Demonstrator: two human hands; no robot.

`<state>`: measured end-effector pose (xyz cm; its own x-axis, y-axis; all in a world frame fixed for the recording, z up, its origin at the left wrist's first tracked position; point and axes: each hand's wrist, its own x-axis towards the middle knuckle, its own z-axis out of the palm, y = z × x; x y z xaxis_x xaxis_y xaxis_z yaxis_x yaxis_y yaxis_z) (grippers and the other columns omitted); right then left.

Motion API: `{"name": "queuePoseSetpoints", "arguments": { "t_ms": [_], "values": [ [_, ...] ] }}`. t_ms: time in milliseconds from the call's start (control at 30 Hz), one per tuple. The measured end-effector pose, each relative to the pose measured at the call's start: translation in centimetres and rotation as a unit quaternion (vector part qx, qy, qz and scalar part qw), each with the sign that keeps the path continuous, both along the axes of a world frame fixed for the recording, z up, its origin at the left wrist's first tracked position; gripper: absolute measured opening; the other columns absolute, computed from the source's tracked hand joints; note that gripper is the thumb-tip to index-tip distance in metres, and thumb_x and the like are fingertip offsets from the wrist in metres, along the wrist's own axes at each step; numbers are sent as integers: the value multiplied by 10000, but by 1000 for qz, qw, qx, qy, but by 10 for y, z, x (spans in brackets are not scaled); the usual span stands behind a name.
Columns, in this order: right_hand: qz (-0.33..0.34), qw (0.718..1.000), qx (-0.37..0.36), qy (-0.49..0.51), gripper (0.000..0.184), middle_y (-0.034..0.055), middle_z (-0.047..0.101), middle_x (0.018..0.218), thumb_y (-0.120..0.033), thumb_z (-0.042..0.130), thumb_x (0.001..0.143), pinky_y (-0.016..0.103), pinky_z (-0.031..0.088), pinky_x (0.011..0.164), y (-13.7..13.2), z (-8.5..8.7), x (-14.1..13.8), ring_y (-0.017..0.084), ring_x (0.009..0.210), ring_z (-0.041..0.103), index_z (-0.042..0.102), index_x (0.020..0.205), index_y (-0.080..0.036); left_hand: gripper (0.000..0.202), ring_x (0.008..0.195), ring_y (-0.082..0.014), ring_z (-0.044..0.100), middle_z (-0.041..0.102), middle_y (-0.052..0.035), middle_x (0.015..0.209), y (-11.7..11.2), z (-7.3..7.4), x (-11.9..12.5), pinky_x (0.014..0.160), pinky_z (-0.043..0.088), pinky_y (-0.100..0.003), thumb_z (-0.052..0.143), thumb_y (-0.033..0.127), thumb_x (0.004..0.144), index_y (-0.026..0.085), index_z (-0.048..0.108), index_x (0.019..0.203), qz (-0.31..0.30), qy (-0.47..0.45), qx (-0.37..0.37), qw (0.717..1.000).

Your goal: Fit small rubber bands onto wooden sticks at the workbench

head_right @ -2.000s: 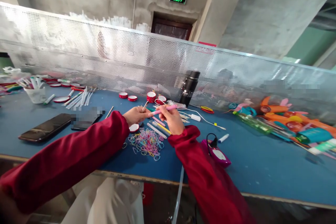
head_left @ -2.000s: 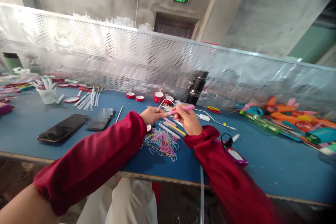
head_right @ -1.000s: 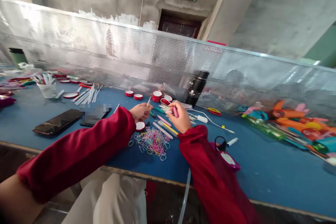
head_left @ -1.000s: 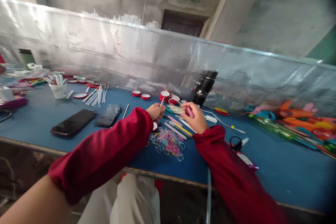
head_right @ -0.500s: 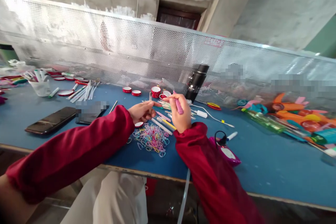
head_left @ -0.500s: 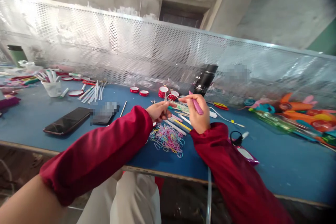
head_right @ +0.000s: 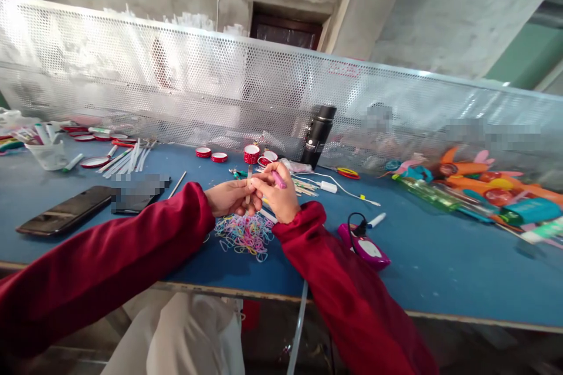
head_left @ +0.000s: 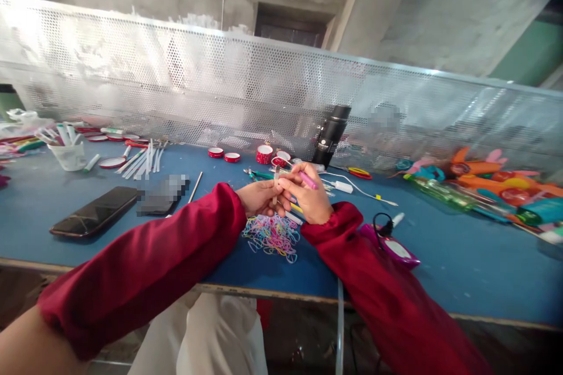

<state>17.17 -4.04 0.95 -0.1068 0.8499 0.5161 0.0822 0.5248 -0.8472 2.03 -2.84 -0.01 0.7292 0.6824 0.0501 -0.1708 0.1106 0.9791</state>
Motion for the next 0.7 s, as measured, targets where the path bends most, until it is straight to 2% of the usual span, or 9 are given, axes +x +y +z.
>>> {"name": "queuePoseSetpoints", "arguments": {
  "t_ms": [167,233,300,367,433,500,600,700],
  "values": [
    [26,999,-34,14,350,-60,602,717,-340,688,708,256,425,386,-2,-1,1,92,424,514,395,886,-271,184,683,-137,683,640,-54,807,-2,0,2,477,428,-159,531,276,897,144,542,1024,-9,-34,-11,999],
    [26,999,-41,24,347,-44,632,782,-320,694,694,259,448,423,-1,-3,2,105,484,560,414,892,-268,143,698,-143,688,642,-60,815,-2,1,3,502,448,-170,564,225,874,128,553,978,-14,-21,-23,999],
    [13,999,-35,33,344,-37,642,800,-296,705,679,263,477,483,1,-4,3,127,582,612,432,886,-263,138,707,-142,685,649,-71,826,-1,1,2,545,471,-190,612,224,841,118,562,913,-9,-6,-32,999],
    [1,999,-27,47,336,-44,633,763,-275,706,671,269,491,525,4,-4,3,144,641,633,436,871,-261,203,745,-148,681,663,-83,876,1,1,1,604,494,-224,651,280,813,127,576,923,9,-1,-21,1000],
    [-3,998,-24,58,339,-51,625,731,-271,697,672,286,500,537,7,-3,3,153,633,634,418,863,-264,265,791,-150,666,668,-87,930,4,2,-1,640,498,-242,663,342,794,141,598,953,43,15,19,999],
    [-11,998,-19,57,356,-53,624,707,-278,695,667,310,515,551,10,-1,2,162,614,634,397,861,-268,262,785,-129,631,664,-72,914,9,3,-4,622,471,-211,665,353,781,140,626,927,88,51,86,991],
    [-17,999,-6,40,372,-61,629,672,-281,699,655,320,524,565,11,3,0,160,588,635,389,859,-266,200,614,-75,520,613,-17,726,14,6,-6,519,381,-166,646,327,774,128,638,793,136,92,167,972],
    [-8,1000,12,18,341,-70,631,648,-279,681,672,302,506,536,9,9,-4,150,554,627,393,855,-266,205,518,-61,426,535,14,600,16,12,-8,459,316,-166,601,312,790,132,614,694,147,114,201,962]
  ]
}}
